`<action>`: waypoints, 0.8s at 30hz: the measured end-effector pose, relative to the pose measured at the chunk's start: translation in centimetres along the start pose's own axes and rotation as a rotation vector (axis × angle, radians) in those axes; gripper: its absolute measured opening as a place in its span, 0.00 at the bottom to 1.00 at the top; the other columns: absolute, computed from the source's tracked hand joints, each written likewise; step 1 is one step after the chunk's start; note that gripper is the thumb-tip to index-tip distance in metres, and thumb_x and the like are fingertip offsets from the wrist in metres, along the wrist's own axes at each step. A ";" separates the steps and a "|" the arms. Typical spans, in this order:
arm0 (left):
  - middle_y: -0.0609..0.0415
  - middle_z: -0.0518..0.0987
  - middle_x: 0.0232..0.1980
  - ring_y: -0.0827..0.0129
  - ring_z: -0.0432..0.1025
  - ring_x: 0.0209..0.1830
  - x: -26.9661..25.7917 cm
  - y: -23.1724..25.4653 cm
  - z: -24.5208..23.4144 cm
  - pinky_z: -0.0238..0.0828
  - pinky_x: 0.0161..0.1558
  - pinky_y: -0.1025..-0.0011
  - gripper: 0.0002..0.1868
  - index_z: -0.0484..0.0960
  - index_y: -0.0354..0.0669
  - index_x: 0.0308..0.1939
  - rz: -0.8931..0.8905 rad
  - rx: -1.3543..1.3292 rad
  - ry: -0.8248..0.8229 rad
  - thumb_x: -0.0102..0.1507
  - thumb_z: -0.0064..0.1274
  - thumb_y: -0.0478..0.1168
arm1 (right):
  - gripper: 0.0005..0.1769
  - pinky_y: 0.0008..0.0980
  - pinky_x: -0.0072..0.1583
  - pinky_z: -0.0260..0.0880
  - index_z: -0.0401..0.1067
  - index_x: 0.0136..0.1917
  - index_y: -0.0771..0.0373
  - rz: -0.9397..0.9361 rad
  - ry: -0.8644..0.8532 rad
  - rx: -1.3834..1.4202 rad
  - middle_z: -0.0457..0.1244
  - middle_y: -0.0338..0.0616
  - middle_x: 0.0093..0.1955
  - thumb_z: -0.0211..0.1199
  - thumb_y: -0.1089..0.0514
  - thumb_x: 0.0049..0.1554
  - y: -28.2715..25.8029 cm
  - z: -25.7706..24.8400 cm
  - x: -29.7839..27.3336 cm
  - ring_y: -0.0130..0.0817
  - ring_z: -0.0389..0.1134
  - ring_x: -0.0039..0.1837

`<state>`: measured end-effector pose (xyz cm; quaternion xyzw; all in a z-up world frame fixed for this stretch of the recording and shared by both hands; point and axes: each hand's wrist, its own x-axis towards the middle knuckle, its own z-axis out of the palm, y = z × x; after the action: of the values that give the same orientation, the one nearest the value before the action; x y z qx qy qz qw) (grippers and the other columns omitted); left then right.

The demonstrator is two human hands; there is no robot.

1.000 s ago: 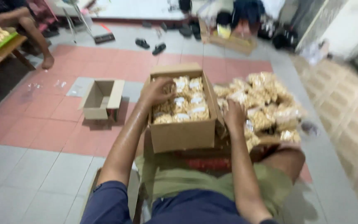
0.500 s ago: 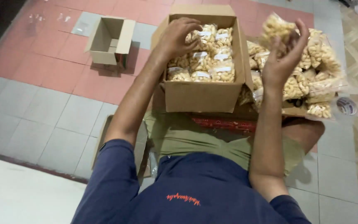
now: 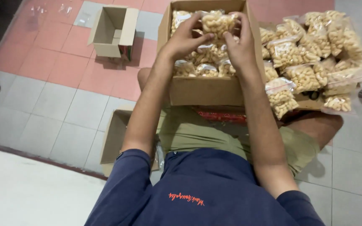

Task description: The person sits on the floor and repeatedly picks up small transparent bags of snack puffs from a cardboard box, inspects them, and places them back into the box. The person handles the bags one at a time throughout the clip.

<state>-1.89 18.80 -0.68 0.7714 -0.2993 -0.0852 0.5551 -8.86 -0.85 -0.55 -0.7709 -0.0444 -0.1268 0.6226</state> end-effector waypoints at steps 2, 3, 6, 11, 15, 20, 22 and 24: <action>0.46 0.83 0.59 0.60 0.85 0.54 0.0 1.0 -0.1 0.95 0.34 0.67 0.21 0.70 0.51 0.62 0.020 -0.091 0.034 0.69 0.62 0.44 | 0.20 0.39 0.61 0.82 0.61 0.72 0.51 -0.112 0.039 -0.017 0.65 0.52 0.66 0.58 0.63 0.69 0.3 -0.7 0.0 0.42 0.71 0.66; 0.45 0.82 0.62 0.58 0.84 0.55 -0.2 1.3 -0.2 0.94 0.38 0.68 0.20 0.71 0.52 0.60 0.000 -0.123 0.044 0.68 0.62 0.40 | 0.24 0.39 0.62 0.82 0.57 0.77 0.50 -0.021 0.009 -0.104 0.64 0.53 0.69 0.56 0.56 0.71 -1.1 -1.0 -0.7 0.42 0.70 0.68; 0.42 0.81 0.61 0.60 0.82 0.53 -0.5 2.1 -0.5 0.91 0.42 0.71 0.23 0.72 0.55 0.61 -0.001 -0.141 -0.030 0.67 0.62 0.31 | 0.29 0.35 0.59 0.78 0.54 0.82 0.49 0.037 -0.045 -0.239 0.64 0.49 0.66 0.56 0.46 0.72 -3.3 -1.6 -1.7 0.37 0.67 0.62; 0.50 0.67 0.59 0.76 0.67 0.24 -0.7 1.3 -0.3 0.74 0.26 0.76 0.27 0.67 0.55 0.66 0.173 0.011 -0.220 0.71 0.68 0.43 | 0.25 0.54 0.73 0.63 0.61 0.76 0.52 -0.165 -0.071 -0.265 0.60 0.50 0.80 0.56 0.41 0.72 -1.3 -1.6 -2.2 0.53 0.62 0.78; 0.46 0.75 0.66 0.58 0.76 0.59 -0.5 1.7 -0.5 0.80 0.53 0.64 0.31 0.70 0.53 0.66 0.069 0.130 -0.196 0.66 0.65 0.56 | 0.25 0.51 0.74 0.65 0.62 0.77 0.50 -0.054 -0.123 -0.220 0.56 0.47 0.82 0.62 0.55 0.70 -2.1 -1.7 -2.3 0.46 0.61 0.77; 0.47 0.80 0.55 0.64 0.80 0.54 -0.3 1.7 -0.3 0.86 0.50 0.72 0.23 0.71 0.51 0.63 0.265 -0.080 -0.152 0.71 0.68 0.38 | 0.26 0.37 0.68 0.75 0.61 0.76 0.54 -0.160 -0.062 -0.098 0.59 0.52 0.77 0.66 0.60 0.69 -1.5 -2.1 -2.2 0.44 0.66 0.71; 0.46 0.82 0.56 0.64 0.80 0.55 -0.6 2.1 -0.2 0.86 0.51 0.71 0.29 0.69 0.54 0.68 0.218 -0.078 -0.123 0.70 0.70 0.35 | 0.32 0.38 0.74 0.74 0.58 0.77 0.51 -0.202 -0.043 0.006 0.60 0.55 0.73 0.71 0.63 0.68 -0.9 -2.2 -2.2 0.45 0.66 0.74; 0.46 0.76 0.64 0.62 0.79 0.59 -0.3 1.8 -0.3 0.87 0.53 0.71 0.32 0.67 0.54 0.70 0.229 -0.046 -0.117 0.70 0.69 0.31 | 0.35 0.38 0.73 0.76 0.57 0.78 0.52 -0.245 -0.030 0.052 0.61 0.55 0.70 0.72 0.69 0.67 -0.3 -2.3 -2.0 0.45 0.68 0.72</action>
<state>-2.69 18.81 1.01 0.7129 -0.4155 -0.0731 0.5602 -11.21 -2.88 -0.31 -0.7451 -0.1508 -0.1895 0.6214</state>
